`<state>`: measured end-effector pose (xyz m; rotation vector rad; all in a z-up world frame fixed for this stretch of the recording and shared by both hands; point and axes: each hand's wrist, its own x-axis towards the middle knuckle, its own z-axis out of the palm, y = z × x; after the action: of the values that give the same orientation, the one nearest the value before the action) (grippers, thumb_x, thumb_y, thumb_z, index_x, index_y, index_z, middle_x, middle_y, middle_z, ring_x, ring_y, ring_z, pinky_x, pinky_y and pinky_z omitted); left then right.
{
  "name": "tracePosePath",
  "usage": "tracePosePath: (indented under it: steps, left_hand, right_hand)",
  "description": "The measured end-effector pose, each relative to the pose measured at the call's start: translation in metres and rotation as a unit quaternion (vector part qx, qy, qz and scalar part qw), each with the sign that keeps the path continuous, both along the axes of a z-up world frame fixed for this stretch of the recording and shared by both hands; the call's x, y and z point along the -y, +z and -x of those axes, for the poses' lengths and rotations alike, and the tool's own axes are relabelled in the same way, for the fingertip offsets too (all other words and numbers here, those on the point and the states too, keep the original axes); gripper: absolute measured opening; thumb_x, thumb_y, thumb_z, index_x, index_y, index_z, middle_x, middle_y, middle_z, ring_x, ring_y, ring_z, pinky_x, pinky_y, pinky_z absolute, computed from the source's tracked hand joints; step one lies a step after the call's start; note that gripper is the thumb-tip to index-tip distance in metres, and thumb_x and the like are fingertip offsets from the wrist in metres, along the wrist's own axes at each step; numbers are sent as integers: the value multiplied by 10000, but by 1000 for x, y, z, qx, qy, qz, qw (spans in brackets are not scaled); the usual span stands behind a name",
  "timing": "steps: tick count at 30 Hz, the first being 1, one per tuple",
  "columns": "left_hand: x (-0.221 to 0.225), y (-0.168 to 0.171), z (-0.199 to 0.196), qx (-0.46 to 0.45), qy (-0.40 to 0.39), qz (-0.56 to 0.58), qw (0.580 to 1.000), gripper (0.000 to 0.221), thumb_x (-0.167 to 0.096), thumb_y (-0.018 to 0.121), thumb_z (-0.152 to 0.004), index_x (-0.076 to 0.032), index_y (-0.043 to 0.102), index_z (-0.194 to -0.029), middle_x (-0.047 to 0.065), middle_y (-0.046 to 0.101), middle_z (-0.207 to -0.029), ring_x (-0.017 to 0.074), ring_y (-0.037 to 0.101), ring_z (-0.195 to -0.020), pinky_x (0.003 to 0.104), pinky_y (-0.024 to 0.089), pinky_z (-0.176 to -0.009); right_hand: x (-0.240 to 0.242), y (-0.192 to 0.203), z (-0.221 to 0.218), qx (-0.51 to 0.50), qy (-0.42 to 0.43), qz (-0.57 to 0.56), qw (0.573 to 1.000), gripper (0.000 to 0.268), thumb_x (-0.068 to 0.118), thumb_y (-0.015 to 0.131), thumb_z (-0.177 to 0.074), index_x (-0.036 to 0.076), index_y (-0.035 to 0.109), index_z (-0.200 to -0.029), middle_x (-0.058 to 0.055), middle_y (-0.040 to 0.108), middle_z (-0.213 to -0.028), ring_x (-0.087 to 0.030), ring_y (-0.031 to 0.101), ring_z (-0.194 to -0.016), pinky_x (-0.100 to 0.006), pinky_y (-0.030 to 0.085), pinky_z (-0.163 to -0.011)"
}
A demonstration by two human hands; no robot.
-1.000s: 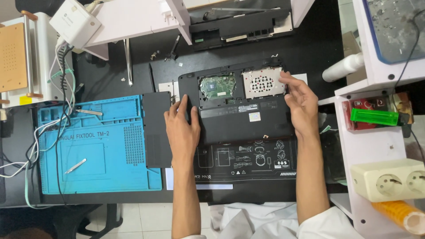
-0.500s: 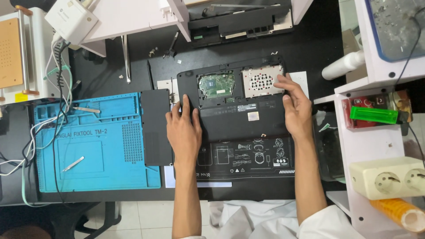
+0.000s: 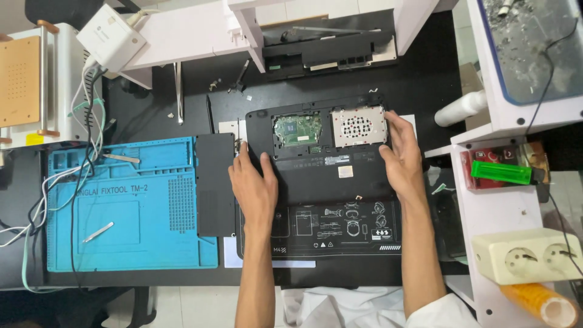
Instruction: The person works on a partially disassembled laptop on a repair mat, using a screwdriver to unscrew components near the battery and motherboard. They reposition the laptop chassis, adjust internal parts by hand, and lift the laptop to reorient it on the bench.
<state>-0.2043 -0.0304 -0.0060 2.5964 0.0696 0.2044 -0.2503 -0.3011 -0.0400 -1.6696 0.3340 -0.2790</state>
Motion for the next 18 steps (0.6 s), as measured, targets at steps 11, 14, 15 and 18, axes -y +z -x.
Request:
tracePosePath:
  steps: [11, 14, 15, 18]
  left_hand:
    - [-14, -31, -7, 34, 66, 207, 975, 419, -264, 465, -1083, 35, 584, -1351, 211, 576, -1241, 356, 582, -1141, 417, 453, -987]
    - [-17, -29, -3, 60, 64, 245, 966, 404, -275, 433, -1098, 41, 595, -1290, 180, 587, -1225, 310, 606, -1123, 388, 461, -993]
    - [-18, -24, -1, 59, 63, 244, 966, 404, -275, 433, -1098, 41, 595, -1290, 180, 587, -1225, 310, 606, -1123, 388, 461, -993]
    - [-18, -11, 4, 74, 39, 285, 955, 393, -283, 412, -1124, 43, 580, -1263, 151, 591, -1187, 259, 594, -1102, 367, 452, -992]
  right_hand:
    - [15, -10, -18, 30, -57, -189, 980, 695, -51, 625, -891, -25, 376, -1540, -264, 402, -1601, -338, 417, -1500, -411, 348, -1239]
    - [16, -7, -19, 62, -69, -226, 970, 599, 22, 608, -970, -69, 399, -1523, -277, 458, -1573, -317, 450, -1492, -391, 339, -1256]
    - [16, -1, -20, 61, -70, -227, 970, 599, 22, 608, -970, -69, 399, -1523, -277, 458, -1573, -317, 450, -1492, -391, 339, -1256]
    - [17, 12, -20, 63, -83, -235, 966, 509, 135, 584, -1041, -93, 460, -1480, -242, 537, -1517, -265, 516, -1433, -361, 374, -1235]
